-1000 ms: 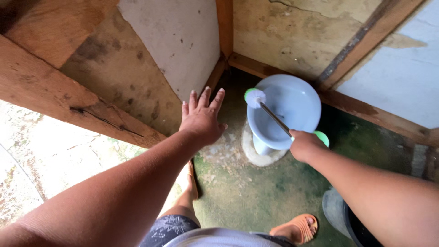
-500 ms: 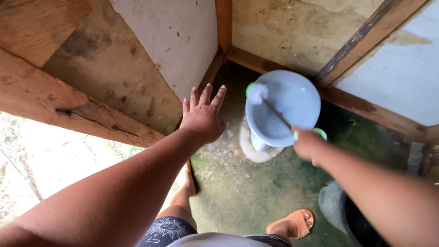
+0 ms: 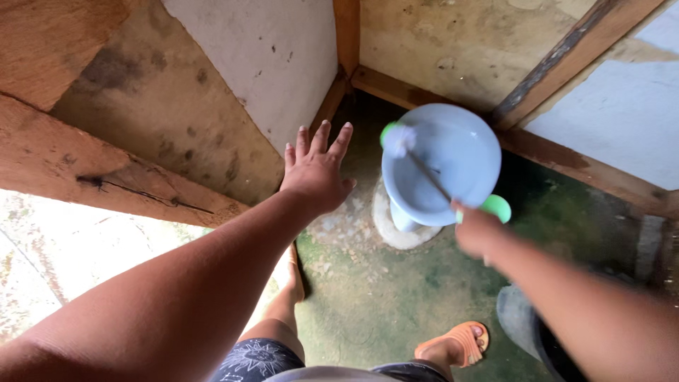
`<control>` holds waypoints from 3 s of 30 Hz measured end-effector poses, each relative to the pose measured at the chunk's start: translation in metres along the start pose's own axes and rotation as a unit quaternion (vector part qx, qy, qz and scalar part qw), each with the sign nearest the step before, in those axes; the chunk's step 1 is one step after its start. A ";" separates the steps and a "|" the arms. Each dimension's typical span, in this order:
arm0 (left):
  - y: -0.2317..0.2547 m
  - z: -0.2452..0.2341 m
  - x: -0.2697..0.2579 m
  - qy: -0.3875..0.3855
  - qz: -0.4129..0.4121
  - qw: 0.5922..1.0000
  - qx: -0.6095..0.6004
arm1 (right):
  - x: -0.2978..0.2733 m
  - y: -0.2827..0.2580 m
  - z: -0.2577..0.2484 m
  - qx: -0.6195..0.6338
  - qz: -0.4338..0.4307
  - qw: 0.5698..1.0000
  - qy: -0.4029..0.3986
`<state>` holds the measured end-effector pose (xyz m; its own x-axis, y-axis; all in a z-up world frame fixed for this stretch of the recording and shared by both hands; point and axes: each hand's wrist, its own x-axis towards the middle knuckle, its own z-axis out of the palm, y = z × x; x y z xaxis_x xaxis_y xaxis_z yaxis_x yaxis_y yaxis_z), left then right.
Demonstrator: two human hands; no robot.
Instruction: The person scrubs the inside of a white toilet bowl using a long-handled toilet brush. They repeatedly dip the brush into a black bucket of water and scrub the bowl's interior surfaces.
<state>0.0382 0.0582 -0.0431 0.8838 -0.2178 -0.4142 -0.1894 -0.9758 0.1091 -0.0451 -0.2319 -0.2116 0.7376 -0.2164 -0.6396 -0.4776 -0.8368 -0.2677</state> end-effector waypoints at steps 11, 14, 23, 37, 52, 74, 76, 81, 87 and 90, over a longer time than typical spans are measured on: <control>-0.003 0.002 0.008 -0.011 0.001 1.000 -0.008 | -0.029 0.031 0.041 0.018 0.006 1.000 -0.005; 0.001 0.001 0.016 -0.001 -0.001 1.000 -0.015 | -0.021 0.022 0.026 0.086 0.008 0.996 -0.004; 0.009 0.003 0.016 -0.020 0.007 1.000 0.015 | -0.012 -0.023 -0.040 0.126 0.103 0.986 -0.042; 0.009 0.008 0.010 -0.025 0.004 1.000 -0.001 | 0.034 -0.013 -0.026 0.169 0.069 0.983 -0.011; 0.000 0.009 0.011 -0.036 -0.004 0.999 0.009 | 0.054 -0.006 -0.016 0.090 -0.001 0.996 0.006; -0.012 0.008 0.004 -0.045 -0.013 0.999 -0.011 | 0.013 0.011 -0.015 0.452 0.166 0.874 -0.066; -0.013 0.005 0.009 -0.039 -0.018 0.999 -0.010 | -0.009 0.010 -0.013 0.485 0.174 0.854 -0.067; -0.012 0.005 0.017 -0.025 -0.030 0.999 -0.019 | -0.052 -0.023 -0.013 0.423 0.178 0.887 -0.050; -0.003 0.005 0.018 -0.031 -0.023 0.999 -0.028 | -0.088 -0.016 0.002 0.307 0.176 0.933 -0.071; -0.002 0.004 0.020 -0.031 -0.019 0.999 -0.024 | -0.077 -0.007 0.008 0.221 0.164 0.959 -0.061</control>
<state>0.0546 0.0557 -0.0553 0.8619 -0.1821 -0.4732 -0.1331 -0.9818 0.1353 -0.1025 -0.2051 -0.1658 0.4646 -0.3482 -0.8142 -0.8502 -0.4324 -0.3002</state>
